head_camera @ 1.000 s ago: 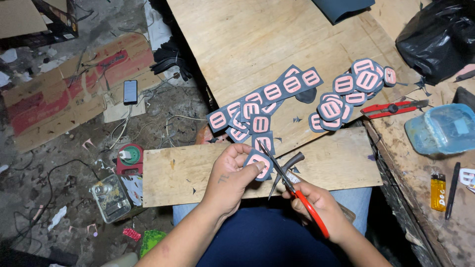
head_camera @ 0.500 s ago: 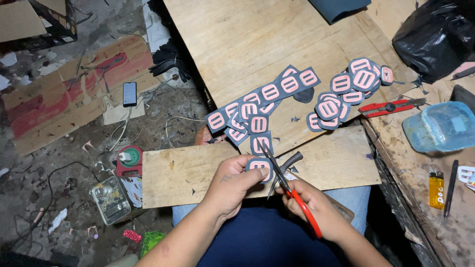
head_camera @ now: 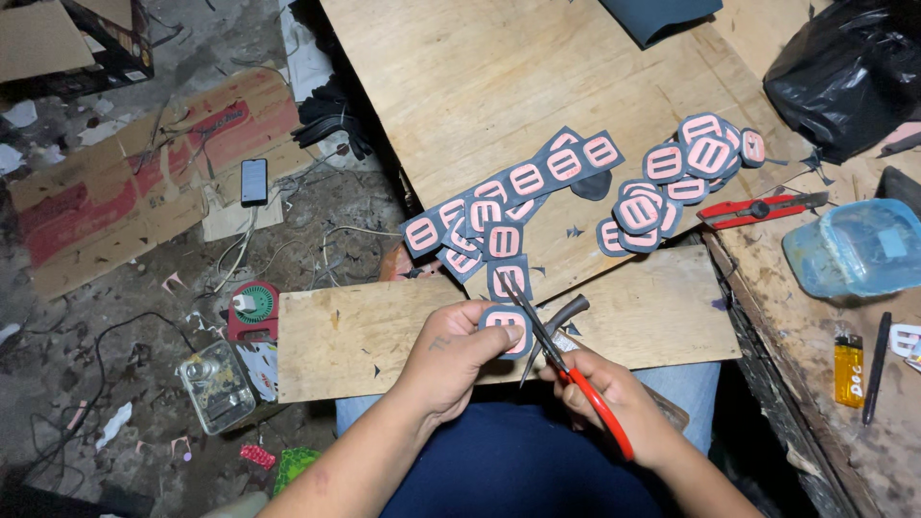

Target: The person uses red-handled scissors to cut out small pink and gray rectangular shapes from a larger sheet on a wooden workbench. The cut pieces are placed in a growing pile on the table while the person continues cutting along the sheet.

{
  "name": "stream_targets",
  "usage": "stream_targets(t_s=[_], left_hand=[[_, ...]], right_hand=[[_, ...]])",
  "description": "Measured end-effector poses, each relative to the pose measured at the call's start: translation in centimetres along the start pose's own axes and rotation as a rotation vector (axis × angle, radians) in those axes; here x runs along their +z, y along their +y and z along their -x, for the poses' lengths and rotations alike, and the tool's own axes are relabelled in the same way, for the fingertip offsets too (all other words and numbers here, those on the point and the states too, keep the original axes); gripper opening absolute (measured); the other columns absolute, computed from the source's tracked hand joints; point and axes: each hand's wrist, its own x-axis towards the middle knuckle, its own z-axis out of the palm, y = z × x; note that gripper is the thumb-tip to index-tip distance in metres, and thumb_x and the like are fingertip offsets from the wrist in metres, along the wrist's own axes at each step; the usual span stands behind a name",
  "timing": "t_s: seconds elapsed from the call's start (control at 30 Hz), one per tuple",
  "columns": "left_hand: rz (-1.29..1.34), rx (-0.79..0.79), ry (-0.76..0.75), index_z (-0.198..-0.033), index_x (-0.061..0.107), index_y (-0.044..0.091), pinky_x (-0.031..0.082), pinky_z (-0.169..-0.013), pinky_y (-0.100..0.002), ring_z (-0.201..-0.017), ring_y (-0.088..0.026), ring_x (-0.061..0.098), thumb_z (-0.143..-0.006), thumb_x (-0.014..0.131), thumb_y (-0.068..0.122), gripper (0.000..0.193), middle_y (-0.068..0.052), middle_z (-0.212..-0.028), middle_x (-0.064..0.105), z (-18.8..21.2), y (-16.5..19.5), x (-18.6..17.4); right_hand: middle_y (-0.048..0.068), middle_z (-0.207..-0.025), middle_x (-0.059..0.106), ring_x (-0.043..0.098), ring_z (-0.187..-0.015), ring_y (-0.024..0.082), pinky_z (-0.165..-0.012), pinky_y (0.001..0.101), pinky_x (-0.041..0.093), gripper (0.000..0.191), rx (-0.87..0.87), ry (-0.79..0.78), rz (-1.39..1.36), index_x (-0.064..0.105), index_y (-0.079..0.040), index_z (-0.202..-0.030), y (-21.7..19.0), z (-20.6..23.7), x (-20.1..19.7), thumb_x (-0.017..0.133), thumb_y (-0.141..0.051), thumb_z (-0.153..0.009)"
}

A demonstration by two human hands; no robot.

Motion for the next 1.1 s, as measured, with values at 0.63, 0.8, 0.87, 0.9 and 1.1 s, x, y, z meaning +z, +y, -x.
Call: stream_targets(t_s=[0.63, 0.8, 0.87, 0.9, 1.1], left_hand=[[-0.174, -0.062, -0.126, -0.105, 0.066, 0.0, 0.058, -0.074, -0.026, -0.079, -0.01, 0.07, -0.085, 0.072, 0.007, 0.022, -0.006, -0.093, 0.074, -0.9, -0.7, -0.9], [-0.294, -0.102, -0.205, -0.114, 0.074, 0.001, 0.052, -0.073, -0.026, -0.079, -0.009, 0.063, -0.098, 0.069, 0.021, 0.027, -0.009, -0.098, 0.073, -1.1, -2.8, 0.1], [-0.609, 0.205, -0.081, -0.114, 0.073, 0.001, 0.055, -0.08, -0.031, -0.087, -0.015, 0.068, -0.096, 0.07, 0.017, 0.024, -0.011, -0.104, 0.072, -1.5, -2.5, 0.0], [-0.762, 0.361, -0.016, -0.113, 0.073, 0.001, 0.056, -0.083, -0.034, -0.092, -0.018, 0.07, -0.095, 0.071, 0.015, 0.023, -0.012, -0.106, 0.072, -1.8, -2.3, 0.0], [-1.454, 0.886, 0.155, -0.121, 0.07, 0.006, 0.043, -0.093, -0.046, -0.107, -0.034, 0.057, -0.083, 0.068, 0.006, 0.038, -0.012, -0.131, 0.065, -3.6, 0.5, 0.3]], right_hand=[[0.002, -0.075, 0.065, 0.056, -0.056, 0.01, -0.05, 0.0255, 0.047, 0.029, 0.19, 0.148, -0.058, 0.07, -0.002, -0.107, -0.9, -0.4, -0.6, 0.076, -0.015, -0.082], [0.002, -0.088, 0.071, 0.067, -0.073, 0.008, -0.065, 0.024, 0.056, 0.041, -0.003, 0.283, -0.218, 0.062, -0.003, -0.114, -1.1, -1.6, 0.8, 0.077, -0.004, -0.077], [0.006, -0.081, 0.07, 0.066, -0.063, 0.014, -0.058, 0.0271, 0.055, 0.038, 0.007, 0.335, -0.156, 0.062, -0.001, -0.115, -1.7, -2.1, 0.2, 0.076, -0.004, -0.079], [0.008, -0.081, 0.069, 0.064, -0.063, 0.015, -0.058, 0.0275, 0.053, 0.036, -0.021, 0.386, -0.149, 0.062, 0.0, -0.114, -2.1, -2.4, -0.6, 0.076, -0.004, -0.081], [0.01, -0.095, 0.072, 0.071, -0.075, 0.015, -0.068, 0.0276, 0.059, 0.019, -0.266, 0.708, -0.286, 0.061, -0.001, -0.11, -6.0, -4.8, -7.5, 0.066, -0.01, -0.094]])
